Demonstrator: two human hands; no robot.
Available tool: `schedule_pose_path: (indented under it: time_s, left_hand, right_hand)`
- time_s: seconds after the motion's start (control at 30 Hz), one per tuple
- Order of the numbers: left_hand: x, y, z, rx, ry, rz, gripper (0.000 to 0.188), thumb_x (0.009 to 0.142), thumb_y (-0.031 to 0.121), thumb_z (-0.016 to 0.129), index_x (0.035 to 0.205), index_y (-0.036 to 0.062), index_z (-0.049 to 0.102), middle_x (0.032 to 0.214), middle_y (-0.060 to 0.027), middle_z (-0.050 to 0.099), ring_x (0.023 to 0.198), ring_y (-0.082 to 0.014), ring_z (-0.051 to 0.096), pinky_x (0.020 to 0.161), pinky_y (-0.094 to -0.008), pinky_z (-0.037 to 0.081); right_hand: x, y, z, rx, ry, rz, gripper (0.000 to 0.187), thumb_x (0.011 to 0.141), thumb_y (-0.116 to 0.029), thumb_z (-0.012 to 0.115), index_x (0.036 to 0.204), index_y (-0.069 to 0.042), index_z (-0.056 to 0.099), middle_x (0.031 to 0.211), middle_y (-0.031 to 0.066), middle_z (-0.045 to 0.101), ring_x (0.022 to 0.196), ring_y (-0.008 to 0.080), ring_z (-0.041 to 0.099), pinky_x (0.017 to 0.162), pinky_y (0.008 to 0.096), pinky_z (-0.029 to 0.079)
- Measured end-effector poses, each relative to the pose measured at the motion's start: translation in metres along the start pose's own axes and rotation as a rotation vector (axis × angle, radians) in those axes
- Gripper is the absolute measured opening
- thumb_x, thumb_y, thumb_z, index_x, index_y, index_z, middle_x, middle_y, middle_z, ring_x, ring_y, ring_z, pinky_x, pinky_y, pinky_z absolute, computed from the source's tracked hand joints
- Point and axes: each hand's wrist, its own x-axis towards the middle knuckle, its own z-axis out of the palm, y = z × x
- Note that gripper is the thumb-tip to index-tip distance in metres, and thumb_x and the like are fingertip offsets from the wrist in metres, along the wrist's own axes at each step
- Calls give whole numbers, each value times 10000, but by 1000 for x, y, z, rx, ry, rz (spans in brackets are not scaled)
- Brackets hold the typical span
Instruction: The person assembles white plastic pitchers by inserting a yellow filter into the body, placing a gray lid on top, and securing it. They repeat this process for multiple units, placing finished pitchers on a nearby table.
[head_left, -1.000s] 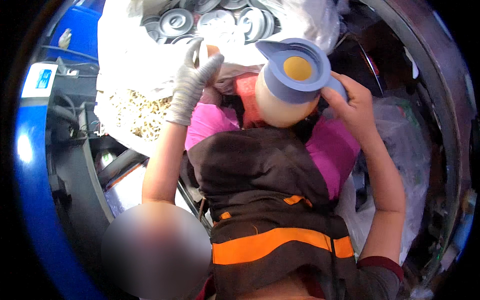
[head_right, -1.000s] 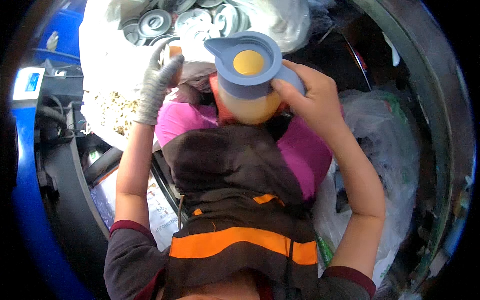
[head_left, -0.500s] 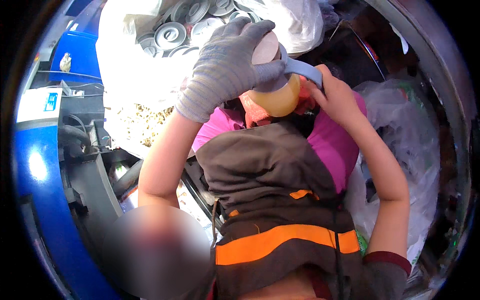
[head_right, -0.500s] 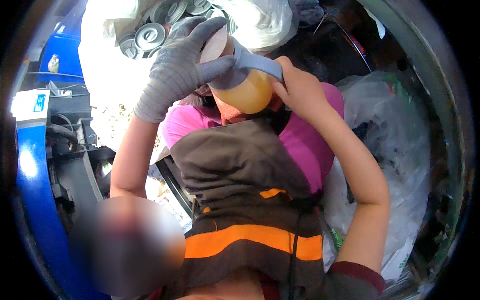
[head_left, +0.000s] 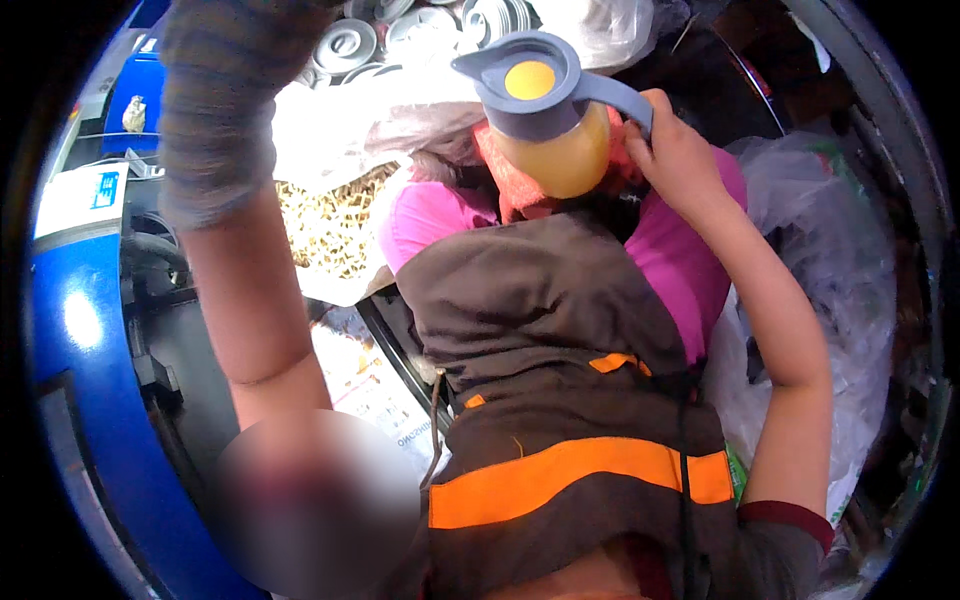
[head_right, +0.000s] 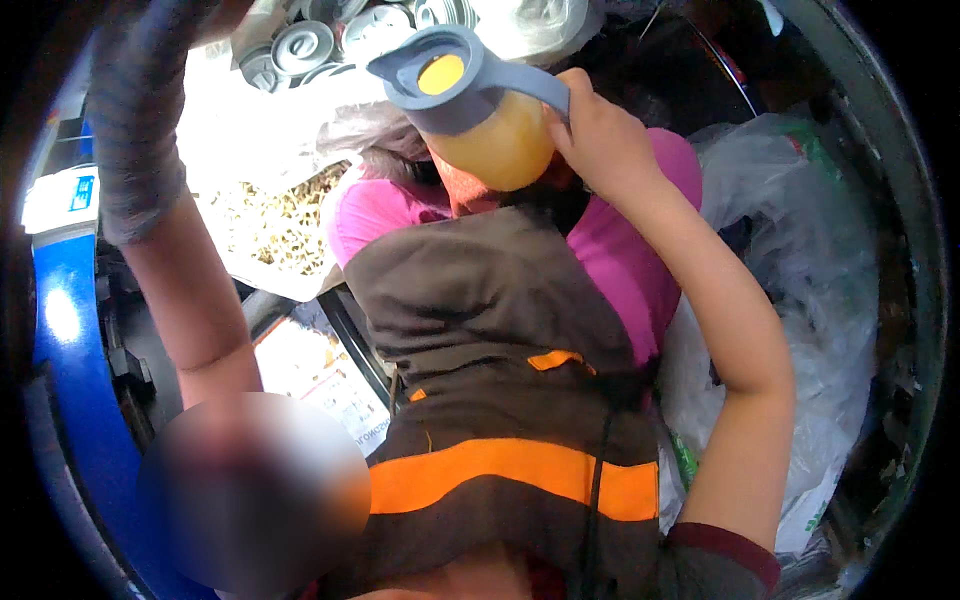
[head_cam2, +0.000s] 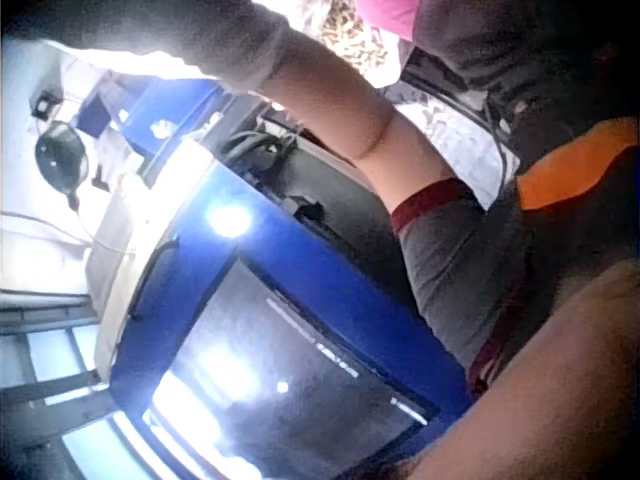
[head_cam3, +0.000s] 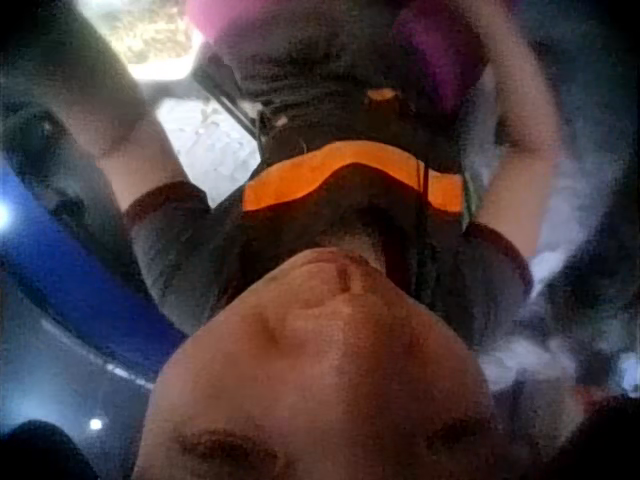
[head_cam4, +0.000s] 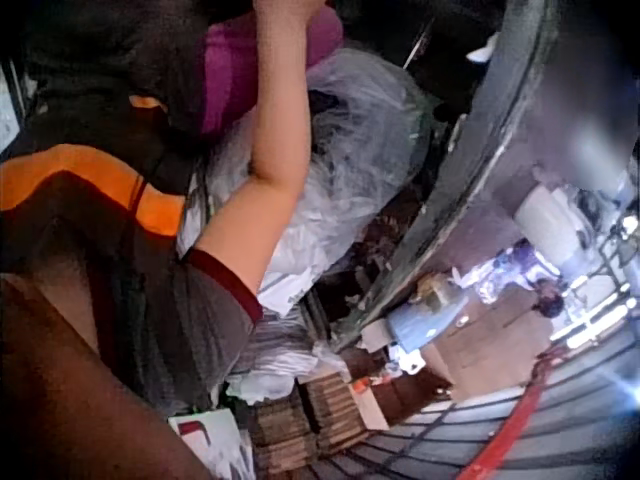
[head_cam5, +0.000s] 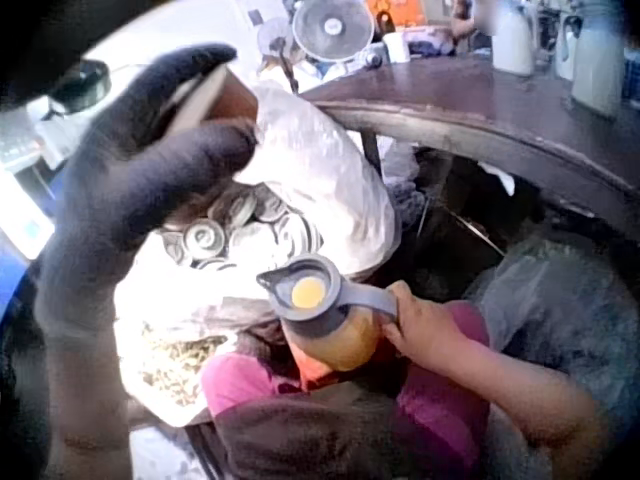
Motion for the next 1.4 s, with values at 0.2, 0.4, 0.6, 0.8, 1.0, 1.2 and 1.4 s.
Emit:
schedule_pose_path:
  time_s: [0.2,0.4,0.6,0.8,1.0,1.2,1.4]
  left_hand:
    - [-63,-66,78,338,-231,7,572,725,370,688,1168,46,530,1076,-230,543,972,-395,543,837,-446,453]
    - [-59,-94,78,-81,21,-82,539,695,246,749,1129,0,544,1091,-205,576,989,-313,585,867,-384,463]
    - [-142,-190,119,160,-33,-391,398,738,365,660,1017,84,627,980,-127,629,899,-275,605,746,-377,487]
    - [-189,-214,152,242,-183,-276,246,847,288,533,966,127,677,1015,-93,634,923,-231,595,833,-312,464]
    - [-157,-164,83,-738,-509,-733,417,873,366,600,1102,17,591,968,-29,608,887,-100,546,805,-263,451]
    - [-185,-178,76,-895,-373,-870,395,824,404,609,915,20,630,805,-62,575,790,-134,546,773,-266,437]
    - [-175,-192,84,-627,-556,-837,415,807,468,588,1023,115,621,1003,-138,587,883,-257,580,816,-321,440]
  right_hand:
    - [-1,-4,-2,52,-24,-16,283,899,-284,513,1074,-79,427,834,199,628,772,410,606,664,476,477]
    - [-3,6,-7,300,27,60,276,897,-244,522,1102,-63,481,826,177,618,720,327,620,651,394,470]
    - [-6,-9,-44,671,-56,296,234,898,-265,548,994,-52,546,673,8,514,522,70,503,501,238,404]
    - [16,-39,-36,532,-406,338,212,912,-246,539,915,-34,531,664,10,516,498,64,492,465,229,396]
    - [74,-70,-3,506,-651,258,270,903,-261,539,907,8,566,676,24,548,537,77,512,495,227,415]
    - [177,-87,79,327,-672,35,271,900,-259,532,977,-12,609,750,22,597,678,78,549,574,227,427]
    - [259,-83,214,-418,-400,-637,383,799,-196,571,1176,-134,533,1099,144,574,969,328,587,813,402,478]
